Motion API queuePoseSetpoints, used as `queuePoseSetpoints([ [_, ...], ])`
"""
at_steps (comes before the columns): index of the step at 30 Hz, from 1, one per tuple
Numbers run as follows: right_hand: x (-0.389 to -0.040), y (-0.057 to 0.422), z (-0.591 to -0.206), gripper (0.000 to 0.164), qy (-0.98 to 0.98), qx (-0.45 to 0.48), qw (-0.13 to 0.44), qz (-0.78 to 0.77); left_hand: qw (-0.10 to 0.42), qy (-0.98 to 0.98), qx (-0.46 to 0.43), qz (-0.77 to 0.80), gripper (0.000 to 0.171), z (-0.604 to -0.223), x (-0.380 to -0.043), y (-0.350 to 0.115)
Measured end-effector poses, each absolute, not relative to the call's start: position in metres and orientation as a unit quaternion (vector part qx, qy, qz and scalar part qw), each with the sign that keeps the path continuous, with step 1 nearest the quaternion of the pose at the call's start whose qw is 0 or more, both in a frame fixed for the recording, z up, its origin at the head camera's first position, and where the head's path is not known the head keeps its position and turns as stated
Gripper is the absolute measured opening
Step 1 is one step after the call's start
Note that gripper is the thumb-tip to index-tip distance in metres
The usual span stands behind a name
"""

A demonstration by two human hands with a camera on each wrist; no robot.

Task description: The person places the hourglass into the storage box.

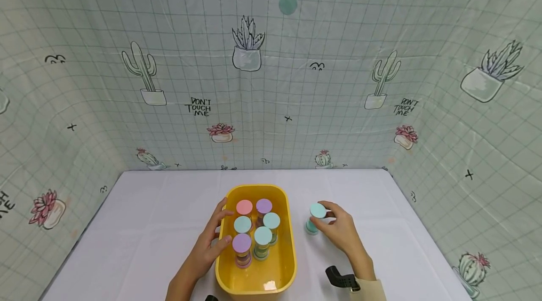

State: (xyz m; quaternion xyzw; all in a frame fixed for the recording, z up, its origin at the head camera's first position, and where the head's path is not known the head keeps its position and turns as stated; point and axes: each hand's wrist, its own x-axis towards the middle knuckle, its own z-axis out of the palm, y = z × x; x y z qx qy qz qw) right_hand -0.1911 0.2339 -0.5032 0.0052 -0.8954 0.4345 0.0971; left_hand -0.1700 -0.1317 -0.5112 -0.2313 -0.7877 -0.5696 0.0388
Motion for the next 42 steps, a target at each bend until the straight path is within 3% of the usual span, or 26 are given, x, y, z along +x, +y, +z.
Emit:
queuePoseSetpoints([
  [19,-0.185,0.227,-0.470,0.045,-0.889,0.052,0.128,0.436,0.045,-0.798,-0.232,-0.555,0.047,-0.512,-0.170,-0.134],
  [34,-0.183,0.210,-0.414,0.045,-0.867,0.194,0.193,0.416,0.050,-0.797,-0.242,-0.552,0.047,-0.512,-0.171,-0.134],
  [42,-0.180,0.196,-0.392,0.040,-0.848,0.265,0.187,0.418,0.043,-0.797,-0.228,-0.557,0.045,-0.509,-0.170,-0.132],
])
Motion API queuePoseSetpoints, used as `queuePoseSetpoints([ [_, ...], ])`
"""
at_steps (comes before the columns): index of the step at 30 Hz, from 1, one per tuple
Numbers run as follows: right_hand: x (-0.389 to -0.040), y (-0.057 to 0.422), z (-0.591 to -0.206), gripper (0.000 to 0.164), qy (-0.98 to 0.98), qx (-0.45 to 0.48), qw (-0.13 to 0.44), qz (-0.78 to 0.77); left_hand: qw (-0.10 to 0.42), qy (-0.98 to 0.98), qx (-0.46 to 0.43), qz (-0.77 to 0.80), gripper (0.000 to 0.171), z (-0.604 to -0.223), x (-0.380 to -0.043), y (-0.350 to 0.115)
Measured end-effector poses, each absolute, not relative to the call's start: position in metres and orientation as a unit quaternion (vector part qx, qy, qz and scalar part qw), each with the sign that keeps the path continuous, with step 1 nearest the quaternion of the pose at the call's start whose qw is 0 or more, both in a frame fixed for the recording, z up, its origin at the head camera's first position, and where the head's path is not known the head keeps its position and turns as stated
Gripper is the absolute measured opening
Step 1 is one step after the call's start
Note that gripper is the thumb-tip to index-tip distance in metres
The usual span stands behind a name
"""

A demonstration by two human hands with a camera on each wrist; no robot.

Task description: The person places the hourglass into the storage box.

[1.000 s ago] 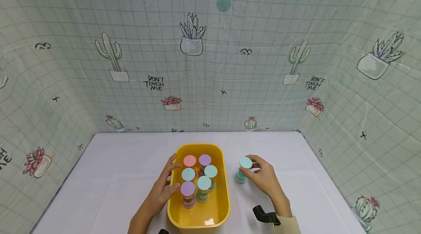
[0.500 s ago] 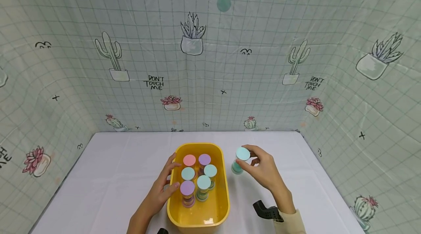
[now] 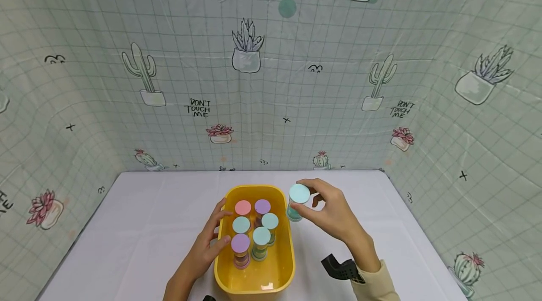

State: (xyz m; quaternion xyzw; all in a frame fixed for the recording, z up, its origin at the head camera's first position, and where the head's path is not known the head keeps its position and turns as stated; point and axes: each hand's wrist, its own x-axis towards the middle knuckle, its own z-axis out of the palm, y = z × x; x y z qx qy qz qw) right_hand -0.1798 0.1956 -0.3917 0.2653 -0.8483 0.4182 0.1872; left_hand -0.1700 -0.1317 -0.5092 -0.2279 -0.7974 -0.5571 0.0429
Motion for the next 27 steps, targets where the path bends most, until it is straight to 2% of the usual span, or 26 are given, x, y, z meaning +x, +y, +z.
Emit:
queuePoseSetpoints([
  [12,-0.171,0.166,-0.378,0.037,-0.824,0.369,0.087,0.420,0.041,-0.794,-0.225,-0.562,0.045,-0.508,-0.169,-0.131],
  [27,-0.167,0.143,-0.373,0.039,-0.833,0.397,-0.046,0.382,0.044,-0.796,-0.224,-0.560,0.043,-0.509,-0.169,-0.130],
])
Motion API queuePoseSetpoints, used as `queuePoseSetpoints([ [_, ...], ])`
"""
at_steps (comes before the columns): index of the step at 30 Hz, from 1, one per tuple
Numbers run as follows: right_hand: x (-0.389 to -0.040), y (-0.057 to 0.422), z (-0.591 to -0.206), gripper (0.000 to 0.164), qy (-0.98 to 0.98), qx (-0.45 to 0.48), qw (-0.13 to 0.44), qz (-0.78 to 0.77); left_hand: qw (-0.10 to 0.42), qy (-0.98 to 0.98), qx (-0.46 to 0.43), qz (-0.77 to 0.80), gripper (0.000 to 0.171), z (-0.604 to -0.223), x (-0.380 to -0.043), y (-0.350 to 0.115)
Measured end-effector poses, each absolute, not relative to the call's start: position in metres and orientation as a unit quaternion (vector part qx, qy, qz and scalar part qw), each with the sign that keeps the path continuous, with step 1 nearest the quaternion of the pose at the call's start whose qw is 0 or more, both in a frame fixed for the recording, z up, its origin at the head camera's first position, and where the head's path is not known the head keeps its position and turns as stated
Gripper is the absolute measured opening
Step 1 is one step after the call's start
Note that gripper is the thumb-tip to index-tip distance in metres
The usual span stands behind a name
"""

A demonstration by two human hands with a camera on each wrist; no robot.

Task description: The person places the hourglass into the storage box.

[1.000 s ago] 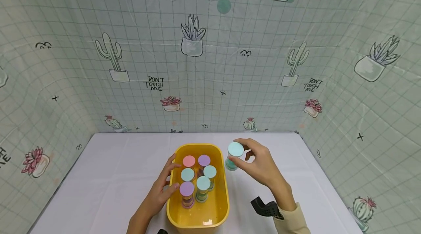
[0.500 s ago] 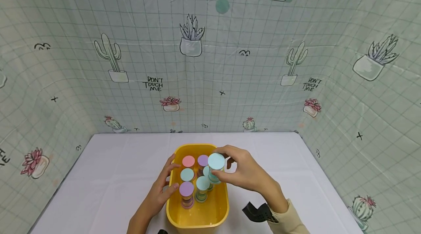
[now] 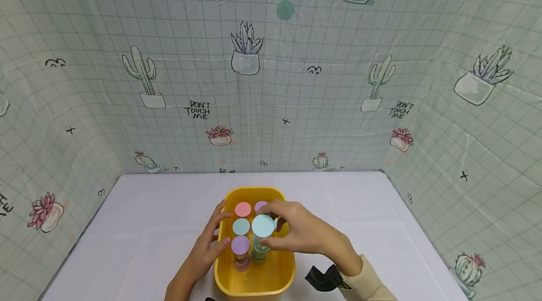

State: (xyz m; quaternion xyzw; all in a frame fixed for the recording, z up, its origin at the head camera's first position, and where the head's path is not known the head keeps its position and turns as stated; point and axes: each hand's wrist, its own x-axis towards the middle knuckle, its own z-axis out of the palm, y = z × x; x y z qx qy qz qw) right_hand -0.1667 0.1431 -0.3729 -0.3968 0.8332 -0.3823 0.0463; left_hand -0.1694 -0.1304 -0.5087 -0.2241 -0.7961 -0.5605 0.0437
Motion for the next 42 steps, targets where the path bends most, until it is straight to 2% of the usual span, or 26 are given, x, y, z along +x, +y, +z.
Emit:
queuePoseSetpoints([
  [6,-0.167,0.136,-0.371,0.039,0.827,-0.402,0.096,-0.381,0.051,-0.799,-0.229,-0.554,0.044,-0.510,-0.169,-0.132],
  [13,-0.167,0.128,-0.373,0.044,0.827,-0.429,0.122,-0.343,0.052,-0.803,-0.228,-0.549,0.045,-0.511,-0.169,-0.132],
  [22,-0.171,0.115,-0.376,0.037,0.826,-0.472,0.164,-0.262,0.058,-0.799,-0.237,-0.550,0.045,-0.512,-0.169,-0.133],
  [30,-0.176,0.103,-0.382,0.040,0.821,-0.509,0.184,-0.182,0.062,-0.797,-0.247,-0.548,0.046,-0.513,-0.169,-0.134],
  [42,-0.187,0.086,-0.386,0.040,0.811,-0.513,0.251,-0.127,0.050,-0.798,-0.247,-0.548,0.044,-0.512,-0.171,-0.135],
])
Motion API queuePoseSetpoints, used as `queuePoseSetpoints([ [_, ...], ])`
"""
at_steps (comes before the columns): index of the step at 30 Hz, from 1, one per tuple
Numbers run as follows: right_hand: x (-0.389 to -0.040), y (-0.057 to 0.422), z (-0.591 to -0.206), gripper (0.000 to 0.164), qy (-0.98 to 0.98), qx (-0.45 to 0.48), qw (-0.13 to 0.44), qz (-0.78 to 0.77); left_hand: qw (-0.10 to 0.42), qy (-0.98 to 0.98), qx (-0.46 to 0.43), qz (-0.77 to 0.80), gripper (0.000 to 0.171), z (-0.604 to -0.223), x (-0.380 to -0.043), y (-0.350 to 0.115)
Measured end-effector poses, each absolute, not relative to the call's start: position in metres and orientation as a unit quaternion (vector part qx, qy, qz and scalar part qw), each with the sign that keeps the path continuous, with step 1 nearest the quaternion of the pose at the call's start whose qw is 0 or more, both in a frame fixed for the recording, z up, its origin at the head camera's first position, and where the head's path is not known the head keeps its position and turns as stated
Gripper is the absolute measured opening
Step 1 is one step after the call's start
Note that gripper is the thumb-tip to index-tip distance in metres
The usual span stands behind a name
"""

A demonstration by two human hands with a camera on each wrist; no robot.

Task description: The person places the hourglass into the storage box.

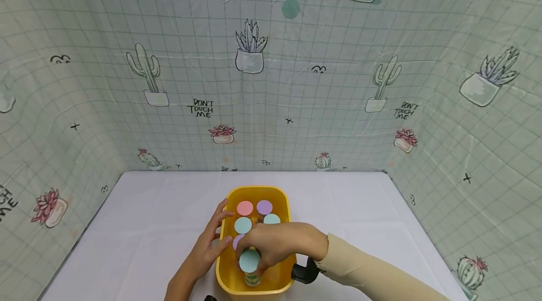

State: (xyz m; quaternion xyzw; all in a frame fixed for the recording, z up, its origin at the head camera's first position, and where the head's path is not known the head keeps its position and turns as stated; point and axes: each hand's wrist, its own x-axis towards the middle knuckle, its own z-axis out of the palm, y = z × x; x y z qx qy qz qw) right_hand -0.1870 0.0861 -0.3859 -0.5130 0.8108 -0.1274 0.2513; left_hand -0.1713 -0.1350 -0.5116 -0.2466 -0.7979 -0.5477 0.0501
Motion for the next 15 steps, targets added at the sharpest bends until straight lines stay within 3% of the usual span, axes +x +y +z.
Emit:
queuePoseSetpoints([
  [15,-0.189,0.070,-0.398,0.039,0.802,-0.524,0.279,-0.069,0.047,-0.798,-0.239,-0.551,0.044,-0.512,-0.172,-0.135],
])
